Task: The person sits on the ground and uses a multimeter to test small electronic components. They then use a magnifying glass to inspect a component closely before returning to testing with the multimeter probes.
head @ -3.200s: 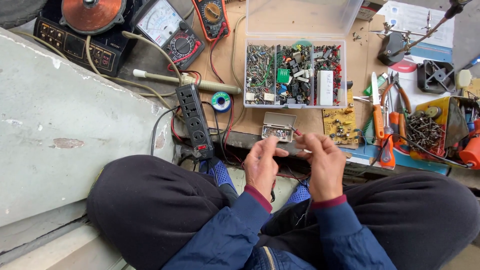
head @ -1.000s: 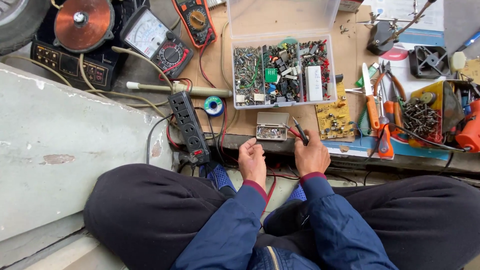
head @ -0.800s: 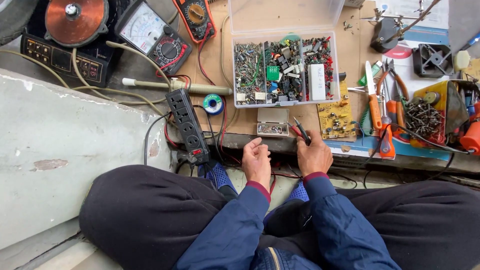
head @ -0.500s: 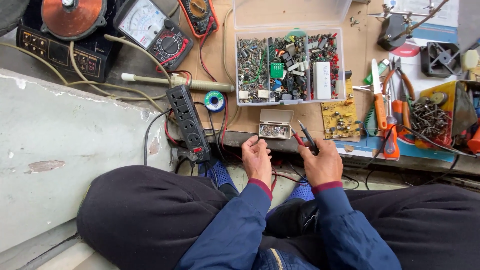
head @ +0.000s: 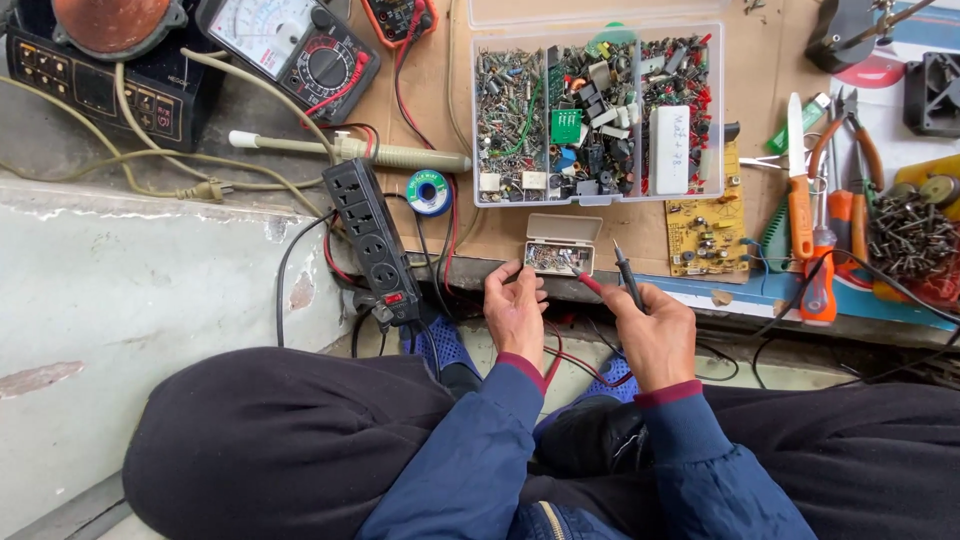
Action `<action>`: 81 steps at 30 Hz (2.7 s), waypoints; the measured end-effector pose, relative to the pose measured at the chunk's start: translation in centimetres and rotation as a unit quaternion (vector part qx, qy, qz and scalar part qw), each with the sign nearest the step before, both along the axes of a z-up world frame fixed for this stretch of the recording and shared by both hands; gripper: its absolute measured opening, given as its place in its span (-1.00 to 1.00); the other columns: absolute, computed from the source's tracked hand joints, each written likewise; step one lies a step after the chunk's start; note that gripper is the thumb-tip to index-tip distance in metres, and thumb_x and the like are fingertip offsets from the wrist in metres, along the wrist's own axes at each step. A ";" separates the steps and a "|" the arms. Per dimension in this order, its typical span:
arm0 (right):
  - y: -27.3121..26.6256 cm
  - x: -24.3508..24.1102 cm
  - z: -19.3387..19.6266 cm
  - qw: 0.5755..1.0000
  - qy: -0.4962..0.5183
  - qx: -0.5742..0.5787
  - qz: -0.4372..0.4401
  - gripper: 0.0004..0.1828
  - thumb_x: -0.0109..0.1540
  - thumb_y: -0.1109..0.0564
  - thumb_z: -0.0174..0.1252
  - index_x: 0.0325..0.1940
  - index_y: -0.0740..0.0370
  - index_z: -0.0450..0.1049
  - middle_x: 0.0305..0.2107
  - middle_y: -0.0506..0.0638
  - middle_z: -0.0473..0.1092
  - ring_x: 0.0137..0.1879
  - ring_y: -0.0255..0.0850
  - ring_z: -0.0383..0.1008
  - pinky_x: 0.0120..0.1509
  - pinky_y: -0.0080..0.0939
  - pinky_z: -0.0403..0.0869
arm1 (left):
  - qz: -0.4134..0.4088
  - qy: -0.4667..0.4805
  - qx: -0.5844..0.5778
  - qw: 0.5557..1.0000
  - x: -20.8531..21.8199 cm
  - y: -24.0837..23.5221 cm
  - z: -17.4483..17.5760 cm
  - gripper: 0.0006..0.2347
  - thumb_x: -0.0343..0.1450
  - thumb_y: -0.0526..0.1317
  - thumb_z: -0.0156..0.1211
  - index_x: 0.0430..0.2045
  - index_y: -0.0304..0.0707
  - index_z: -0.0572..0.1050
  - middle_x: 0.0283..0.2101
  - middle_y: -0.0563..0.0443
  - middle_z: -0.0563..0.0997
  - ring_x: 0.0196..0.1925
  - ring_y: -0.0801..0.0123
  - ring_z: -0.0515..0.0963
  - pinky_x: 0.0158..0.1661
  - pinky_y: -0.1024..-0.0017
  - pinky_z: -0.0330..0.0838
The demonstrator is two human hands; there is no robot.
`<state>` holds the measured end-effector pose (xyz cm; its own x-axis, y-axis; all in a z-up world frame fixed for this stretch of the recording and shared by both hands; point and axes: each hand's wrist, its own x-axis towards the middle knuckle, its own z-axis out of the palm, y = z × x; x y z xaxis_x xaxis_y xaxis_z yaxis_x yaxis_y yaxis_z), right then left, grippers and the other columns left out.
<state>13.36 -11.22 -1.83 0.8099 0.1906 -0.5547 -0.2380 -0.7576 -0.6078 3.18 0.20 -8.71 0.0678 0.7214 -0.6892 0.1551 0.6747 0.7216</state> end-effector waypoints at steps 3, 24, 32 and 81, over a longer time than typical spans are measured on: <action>0.7 0.0 0.6 1.000 -0.006 -0.009 0.009 -0.76 0.21 -0.27 0.49 -0.26 -0.16 0.77 -0.61 -0.02 0.48 -0.25 -0.22 0.48 0.00 -0.17 0.47 | -0.001 0.007 -0.004 1.000 0.1 0.0 -0.2 -0.67 0.50 -0.12 0.35 0.13 -0.19 0.55 -0.25 -0.10 0.77 -0.29 0.49 0.73 -0.32 0.63 0.68; 1.8 -0.2 1.3 0.999 -0.020 -0.030 0.019 -0.72 0.23 -0.20 0.46 -0.29 0.01 0.76 -0.60 0.12 0.47 -0.23 -0.02 0.55 -0.05 -0.01 0.48 | -0.007 0.004 -0.003 1.000 0.0 0.2 1.1 -0.72 0.53 -0.16 0.30 0.11 -0.17 0.58 -0.25 -0.05 0.81 -0.31 0.55 0.71 -0.32 0.68 0.64; 2.1 -0.2 1.6 0.999 -0.033 -0.024 0.012 -0.71 0.25 -0.19 0.43 -0.29 0.03 0.74 -0.59 0.15 0.45 -0.22 0.00 0.54 -0.03 0.03 0.48 | -0.006 0.009 -0.002 1.000 0.0 0.2 1.3 -0.72 0.52 -0.16 0.30 0.10 -0.18 0.58 -0.25 -0.06 0.81 -0.33 0.56 0.69 -0.33 0.70 0.63; 1.3 -0.5 1.1 0.998 -0.048 -0.022 0.018 -0.72 0.26 -0.21 0.42 -0.25 -0.01 0.75 -0.57 0.16 0.49 -0.18 0.12 0.62 -0.01 0.10 0.51 | -0.277 0.149 0.112 0.943 0.4 -0.1 5.6 -0.81 0.51 0.05 0.26 -0.07 0.31 0.74 -0.40 0.28 0.76 -0.22 0.34 0.78 -0.09 0.25 0.67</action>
